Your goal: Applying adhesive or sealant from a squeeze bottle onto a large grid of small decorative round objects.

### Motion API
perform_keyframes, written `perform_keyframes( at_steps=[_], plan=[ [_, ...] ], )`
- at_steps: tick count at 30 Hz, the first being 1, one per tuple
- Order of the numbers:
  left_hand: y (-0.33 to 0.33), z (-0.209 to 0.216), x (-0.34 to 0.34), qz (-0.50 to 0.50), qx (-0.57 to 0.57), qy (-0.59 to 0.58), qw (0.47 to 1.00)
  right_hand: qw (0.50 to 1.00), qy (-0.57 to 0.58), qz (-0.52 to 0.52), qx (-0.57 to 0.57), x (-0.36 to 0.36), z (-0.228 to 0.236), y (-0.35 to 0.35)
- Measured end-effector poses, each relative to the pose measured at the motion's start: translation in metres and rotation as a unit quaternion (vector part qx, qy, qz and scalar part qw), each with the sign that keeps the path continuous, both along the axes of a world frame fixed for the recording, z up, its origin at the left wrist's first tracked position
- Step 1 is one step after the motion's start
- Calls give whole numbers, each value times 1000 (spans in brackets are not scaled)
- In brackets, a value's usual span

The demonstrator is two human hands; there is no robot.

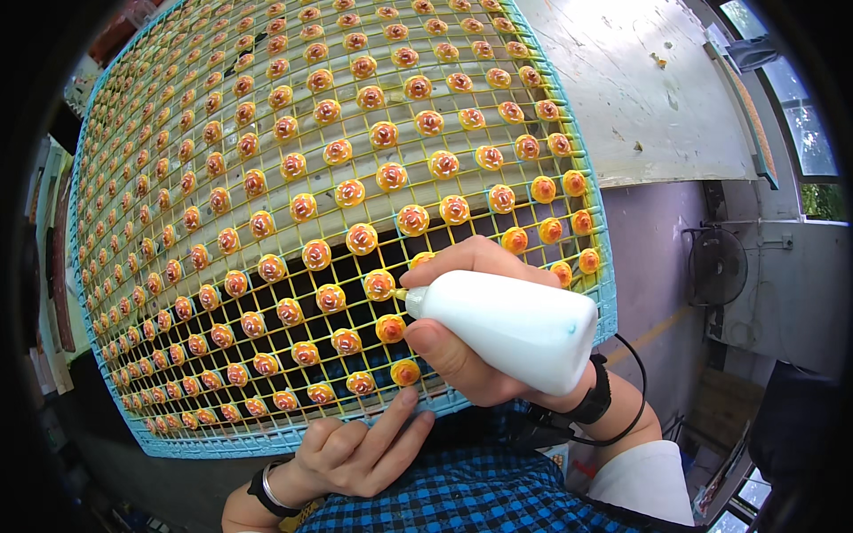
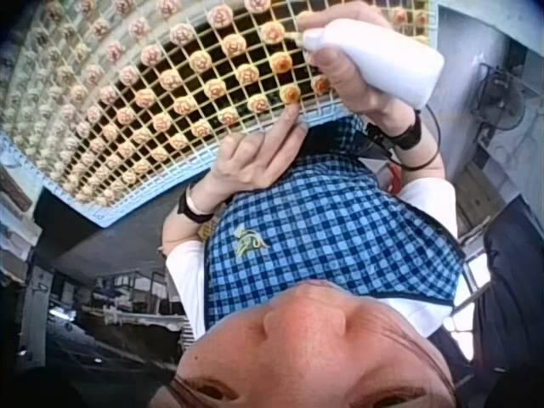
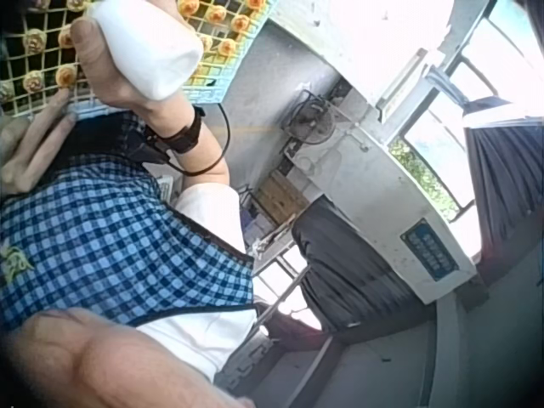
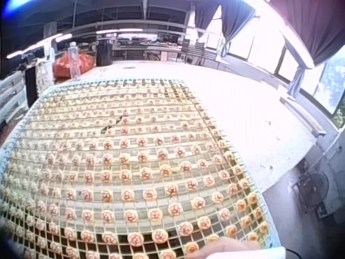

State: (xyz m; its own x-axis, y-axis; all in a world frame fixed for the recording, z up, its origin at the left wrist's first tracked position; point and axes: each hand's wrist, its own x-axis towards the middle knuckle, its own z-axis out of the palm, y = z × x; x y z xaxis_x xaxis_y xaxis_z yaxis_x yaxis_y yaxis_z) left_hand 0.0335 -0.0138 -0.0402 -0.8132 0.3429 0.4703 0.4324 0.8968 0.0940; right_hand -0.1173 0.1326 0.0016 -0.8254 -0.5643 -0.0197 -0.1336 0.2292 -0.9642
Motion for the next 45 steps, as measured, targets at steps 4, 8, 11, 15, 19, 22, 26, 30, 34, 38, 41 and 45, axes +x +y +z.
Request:
perform_keyframes(
  at_steps=[4,8,11,15,19,22,26,30,34,38,41,45],
  plan=[
    [0,-1,0,1,1,0,1000,1000,4,-10,-20,0,-5,1],
    [0,0,-1,-1,-2,2,1000,1000,8,-10,-18,0,-6,0],
    [0,0,-1,-1,-1,3,1000,1000,21,-5,-19,0,-8,-1],
    [1,0,-1,-1,-1,3,1000,999,25,-4,-20,-1,-9,0],
    [0,0,-1,-1,-1,3,1000,1000,16,-5,-15,-1,-7,1],
    [0,0,0,-2,-2,3,1000,1000,25,5,4,-1,-3,1],
    [1,0,-1,-1,-1,5,1000,1000,28,9,7,-1,-2,0],
    [0,0,-1,1,-4,5,1000,1000,25,11,9,-1,0,-1],
    [0,0,-1,-2,-4,5,1000,1000,10,11,1,-1,0,1],
    [0,0,-1,-3,-3,2,1000,1000,-2,4,-3,0,1,0],
    [0,0,0,-5,-4,-2,1000,1000,2,-4,-18,0,-3,2],
    [0,0,0,-4,-4,-4,1000,1000,3,0,-13,-1,-2,2]
  ],
)
